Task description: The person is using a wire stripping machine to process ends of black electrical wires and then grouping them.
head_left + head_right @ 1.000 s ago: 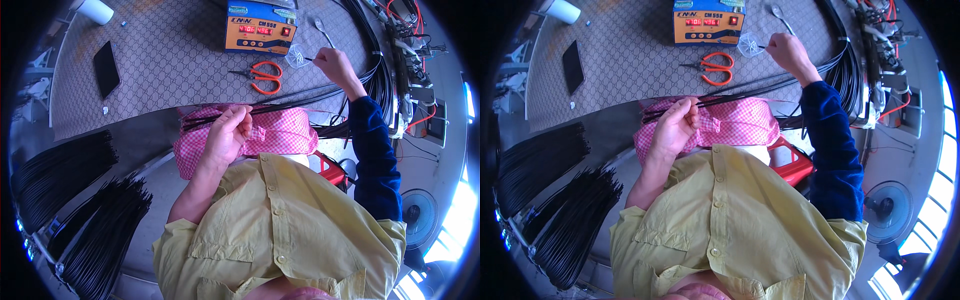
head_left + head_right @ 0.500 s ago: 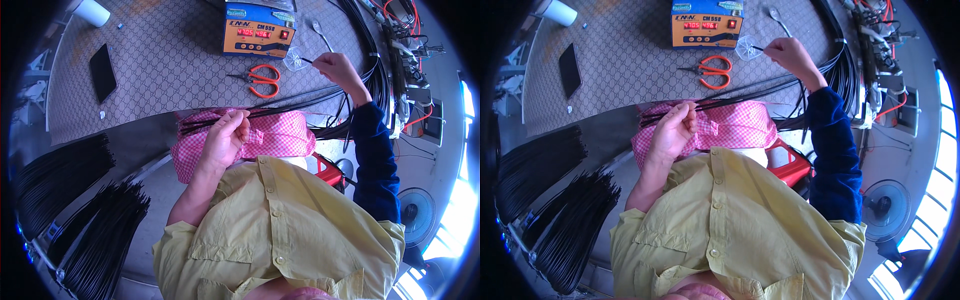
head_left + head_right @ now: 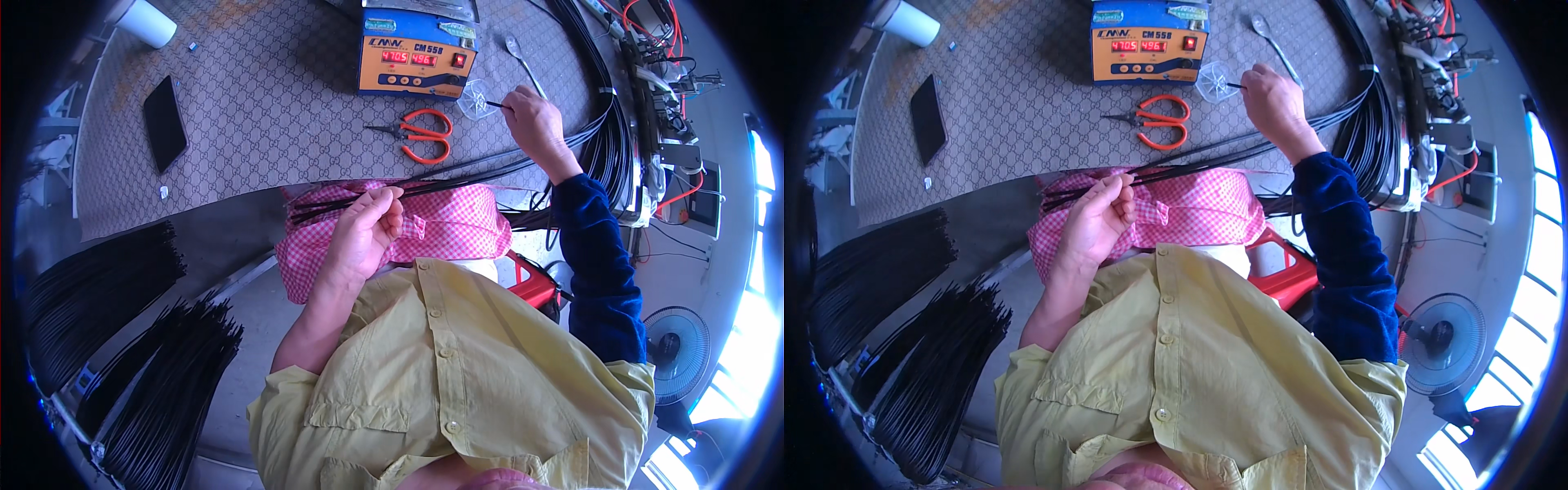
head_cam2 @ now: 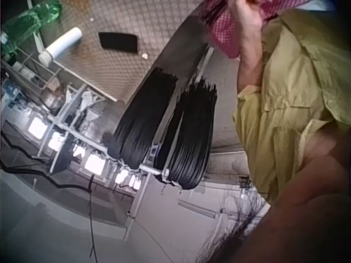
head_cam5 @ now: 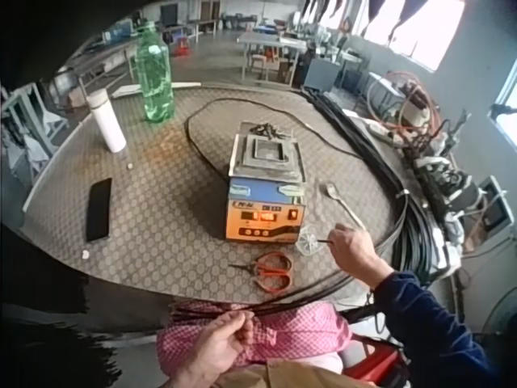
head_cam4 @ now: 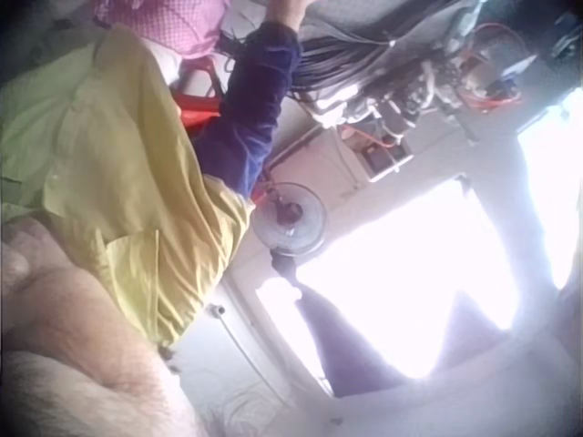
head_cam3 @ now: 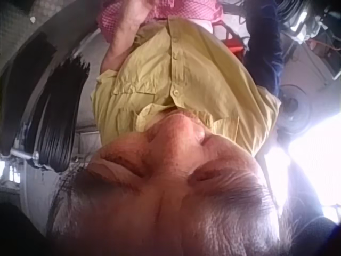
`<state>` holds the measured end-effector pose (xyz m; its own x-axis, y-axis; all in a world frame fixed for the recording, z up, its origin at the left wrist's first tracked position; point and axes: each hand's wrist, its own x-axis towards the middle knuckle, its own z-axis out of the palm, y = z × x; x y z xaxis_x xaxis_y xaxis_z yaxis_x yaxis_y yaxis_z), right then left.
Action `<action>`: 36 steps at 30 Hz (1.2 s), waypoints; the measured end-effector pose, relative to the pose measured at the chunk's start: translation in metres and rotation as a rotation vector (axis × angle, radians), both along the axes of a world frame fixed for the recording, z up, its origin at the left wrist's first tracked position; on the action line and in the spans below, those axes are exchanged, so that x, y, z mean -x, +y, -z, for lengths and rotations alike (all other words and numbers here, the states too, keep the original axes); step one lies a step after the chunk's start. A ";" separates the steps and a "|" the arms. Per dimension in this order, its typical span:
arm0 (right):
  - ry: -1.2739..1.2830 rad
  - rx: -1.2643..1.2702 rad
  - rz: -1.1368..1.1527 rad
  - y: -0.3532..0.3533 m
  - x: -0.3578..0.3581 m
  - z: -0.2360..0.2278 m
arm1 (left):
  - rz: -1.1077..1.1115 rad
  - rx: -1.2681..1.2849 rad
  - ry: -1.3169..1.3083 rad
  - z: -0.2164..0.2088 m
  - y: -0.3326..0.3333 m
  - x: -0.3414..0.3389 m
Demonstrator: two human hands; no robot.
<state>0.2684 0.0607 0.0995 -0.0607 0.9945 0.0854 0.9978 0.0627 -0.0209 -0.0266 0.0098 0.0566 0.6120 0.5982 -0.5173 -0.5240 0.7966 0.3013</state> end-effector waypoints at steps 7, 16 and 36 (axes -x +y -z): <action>0.209 -0.040 0.002 0.001 -0.005 -0.006 | -0.016 -0.003 0.049 -0.001 0.002 -0.002; 0.606 -0.110 0.089 0.037 0.004 -0.069 | -0.046 -0.035 0.004 0.002 0.010 -0.001; 0.298 -0.206 -0.101 0.156 0.026 -0.076 | -0.055 0.006 0.008 0.006 0.029 0.005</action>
